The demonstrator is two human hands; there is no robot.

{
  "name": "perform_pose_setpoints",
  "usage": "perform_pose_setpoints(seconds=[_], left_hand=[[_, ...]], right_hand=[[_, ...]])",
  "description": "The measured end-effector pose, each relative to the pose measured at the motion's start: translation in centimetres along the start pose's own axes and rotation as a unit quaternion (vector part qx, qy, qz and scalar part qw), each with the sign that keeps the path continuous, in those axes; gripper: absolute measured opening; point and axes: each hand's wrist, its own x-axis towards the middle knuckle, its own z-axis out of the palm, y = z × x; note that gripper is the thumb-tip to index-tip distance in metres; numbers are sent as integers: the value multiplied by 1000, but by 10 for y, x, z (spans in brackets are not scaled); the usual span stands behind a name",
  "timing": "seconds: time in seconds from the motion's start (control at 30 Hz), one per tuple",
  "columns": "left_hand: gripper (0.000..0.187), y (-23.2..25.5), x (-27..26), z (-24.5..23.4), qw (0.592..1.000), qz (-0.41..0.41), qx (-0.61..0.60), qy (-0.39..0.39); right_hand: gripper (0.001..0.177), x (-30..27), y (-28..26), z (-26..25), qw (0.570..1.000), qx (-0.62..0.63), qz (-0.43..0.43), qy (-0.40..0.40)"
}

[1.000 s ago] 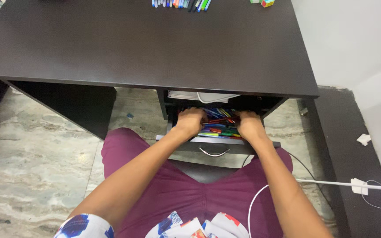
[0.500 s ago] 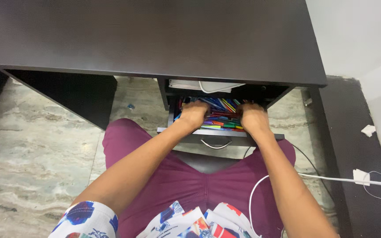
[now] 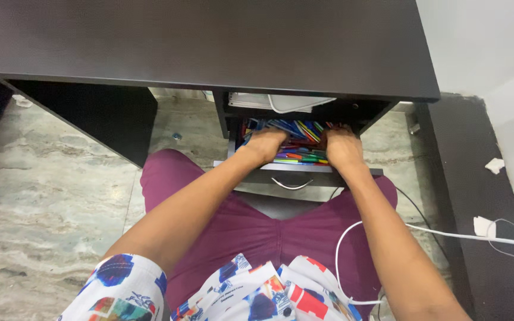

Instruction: The person removes pens, markers, and small erasers from a drawer and arranges them in neat rows on the desk surface. The person repeatedly reaches into the drawer, selects items, and places them on the desk.

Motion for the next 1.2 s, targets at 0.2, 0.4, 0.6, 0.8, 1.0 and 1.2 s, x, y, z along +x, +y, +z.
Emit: perform_pose_setpoints(seconds=[0.2, 0.4, 0.6, 0.8, 1.0, 1.2], left_hand=[[21, 4, -5, -15, 999, 3, -40, 12], [24, 39, -11, -64, 997, -20, -44, 60], [27, 89, -16, -149, 977, 47, -194, 70], [30, 111, -9, -231, 926, -20, -372, -62], [31, 53, 25, -279, 856, -114, -470, 184], [36, -5, 38, -287, 820, -250, -370, 357]], right_hand=[[18, -8, -21, -43, 999, 38, 21, 26], [19, -15, -42, -108, 991, 112, 66, -38], [23, -17, -63, -181, 988, 131, 54, -59], [22, -26, -72, -273, 979, 169, 109, -37], [23, 20, -47, -290, 885, 416, 153, 141], [39, 112, -46, -206, 648, 739, 131, 130]])
